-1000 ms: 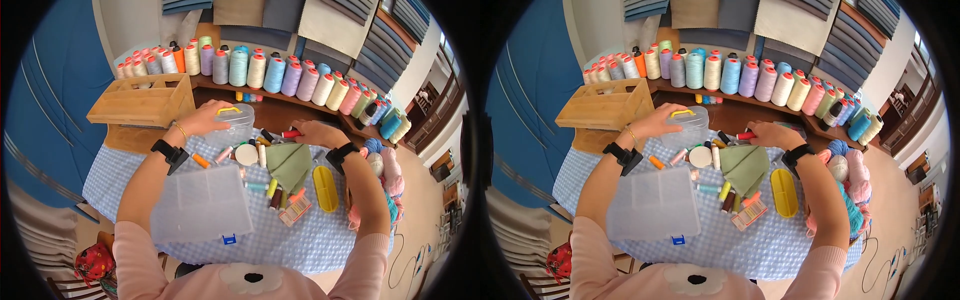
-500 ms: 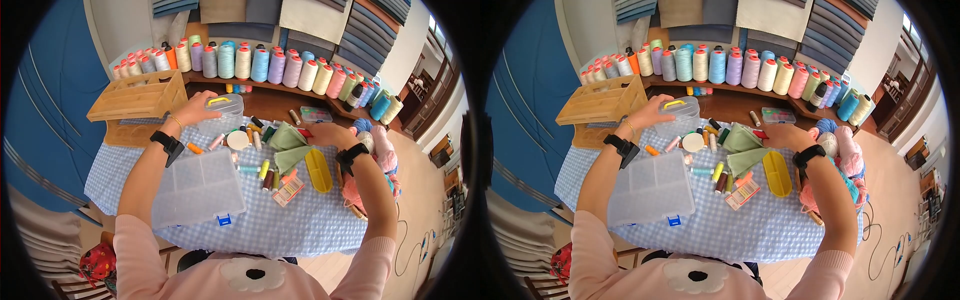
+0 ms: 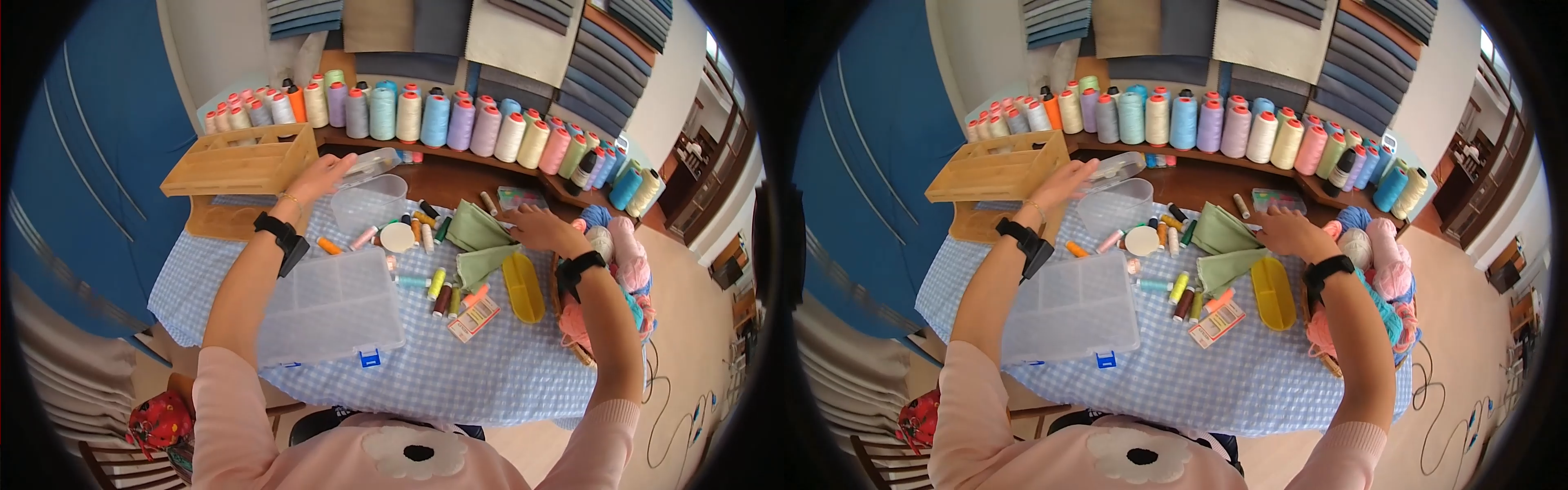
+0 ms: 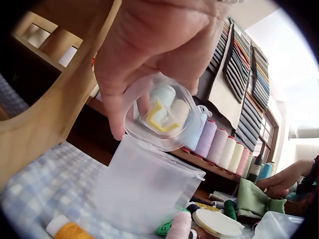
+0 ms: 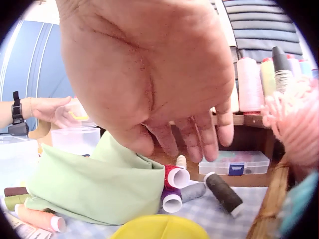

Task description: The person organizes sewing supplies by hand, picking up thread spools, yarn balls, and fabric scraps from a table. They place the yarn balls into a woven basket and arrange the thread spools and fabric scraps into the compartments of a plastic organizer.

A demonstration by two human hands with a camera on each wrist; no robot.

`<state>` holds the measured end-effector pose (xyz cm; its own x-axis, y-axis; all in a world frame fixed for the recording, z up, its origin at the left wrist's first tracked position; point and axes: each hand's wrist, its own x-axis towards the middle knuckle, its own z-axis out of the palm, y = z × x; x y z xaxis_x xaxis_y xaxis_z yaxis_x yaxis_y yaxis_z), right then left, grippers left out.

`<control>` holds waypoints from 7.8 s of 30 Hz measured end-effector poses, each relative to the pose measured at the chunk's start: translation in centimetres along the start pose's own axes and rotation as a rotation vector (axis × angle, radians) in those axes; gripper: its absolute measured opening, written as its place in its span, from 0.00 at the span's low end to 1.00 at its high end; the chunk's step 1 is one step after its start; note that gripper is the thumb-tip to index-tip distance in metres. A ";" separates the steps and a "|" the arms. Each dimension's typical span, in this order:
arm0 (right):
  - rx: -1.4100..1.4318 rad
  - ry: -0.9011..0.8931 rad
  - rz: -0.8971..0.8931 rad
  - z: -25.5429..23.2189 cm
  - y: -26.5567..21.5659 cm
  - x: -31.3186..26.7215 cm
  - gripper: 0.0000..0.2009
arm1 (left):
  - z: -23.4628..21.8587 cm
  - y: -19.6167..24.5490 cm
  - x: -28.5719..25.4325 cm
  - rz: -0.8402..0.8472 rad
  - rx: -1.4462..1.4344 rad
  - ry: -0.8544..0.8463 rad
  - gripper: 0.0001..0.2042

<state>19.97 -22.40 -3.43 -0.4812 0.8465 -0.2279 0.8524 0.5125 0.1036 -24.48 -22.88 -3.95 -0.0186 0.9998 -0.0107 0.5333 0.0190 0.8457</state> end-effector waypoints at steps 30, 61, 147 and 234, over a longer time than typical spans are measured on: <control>0.412 0.410 -0.338 -5.5 -3.6 -2.4 0.14 | 0.1 -3.7 3.4 -0.243 -0.410 0.035 0.47; 1.237 0.645 -0.386 -4.1 -16.7 -7.2 0.09 | 5.4 5.0 -22.6 -0.039 -0.729 -0.275 0.21; 1.525 0.707 -0.372 -3.8 -13.8 -11.3 0.13 | 8.3 6.1 -19.9 0.037 -0.697 -0.502 0.22; 0.317 0.472 -0.437 4.2 -15.3 -17.1 0.21 | 19.5 1.9 -28.5 0.776 0.342 -0.065 0.11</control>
<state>16.00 -45.35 -5.15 -0.7680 0.5825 0.2660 0.5459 0.8127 -0.2037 -6.39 -51.09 -12.46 0.5006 0.7294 0.4662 0.6016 -0.6804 0.4186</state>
